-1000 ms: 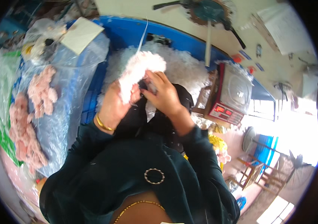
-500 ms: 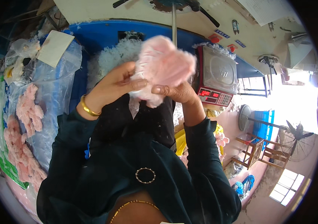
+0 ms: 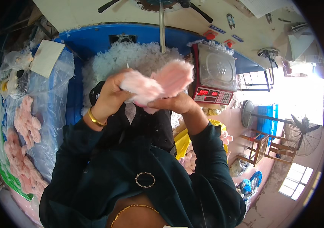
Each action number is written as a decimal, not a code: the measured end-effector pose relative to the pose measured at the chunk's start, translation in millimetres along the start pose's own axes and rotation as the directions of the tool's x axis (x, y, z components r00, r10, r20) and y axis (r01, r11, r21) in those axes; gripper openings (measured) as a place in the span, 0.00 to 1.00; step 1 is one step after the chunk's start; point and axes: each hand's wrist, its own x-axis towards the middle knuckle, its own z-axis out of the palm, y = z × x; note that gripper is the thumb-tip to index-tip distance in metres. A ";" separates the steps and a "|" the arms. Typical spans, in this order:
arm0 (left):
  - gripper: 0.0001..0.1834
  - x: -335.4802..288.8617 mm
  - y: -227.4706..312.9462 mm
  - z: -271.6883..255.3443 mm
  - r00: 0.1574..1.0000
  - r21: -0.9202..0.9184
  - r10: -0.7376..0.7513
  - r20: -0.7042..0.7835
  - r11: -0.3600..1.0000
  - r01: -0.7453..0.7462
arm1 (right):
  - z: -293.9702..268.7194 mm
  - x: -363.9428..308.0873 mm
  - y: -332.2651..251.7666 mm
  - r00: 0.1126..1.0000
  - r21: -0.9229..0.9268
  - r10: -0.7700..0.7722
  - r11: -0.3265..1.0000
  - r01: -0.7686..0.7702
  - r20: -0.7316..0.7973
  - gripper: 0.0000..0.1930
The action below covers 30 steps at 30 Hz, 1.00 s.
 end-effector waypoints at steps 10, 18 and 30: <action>0.08 106.2 -31.0 -1.0 0.976 0.188 0.201 -0.080 0.965 -0.183 | -36.6 41.9 -26.1 0.851 -0.346 -0.360 0.910 0.229 -0.383 0.09; 0.16 139.6 -52.7 -37.1 0.907 0.407 0.401 0.129 0.813 -0.418 | -37.4 93.1 -24.3 0.555 -0.953 -0.805 0.295 0.065 -0.211 0.17; 0.19 105.6 -36.0 -19.2 0.971 -0.336 -0.238 0.010 0.914 0.228 | -72.7 122.5 -23.1 0.384 -0.977 -0.901 0.214 -0.017 -0.204 0.08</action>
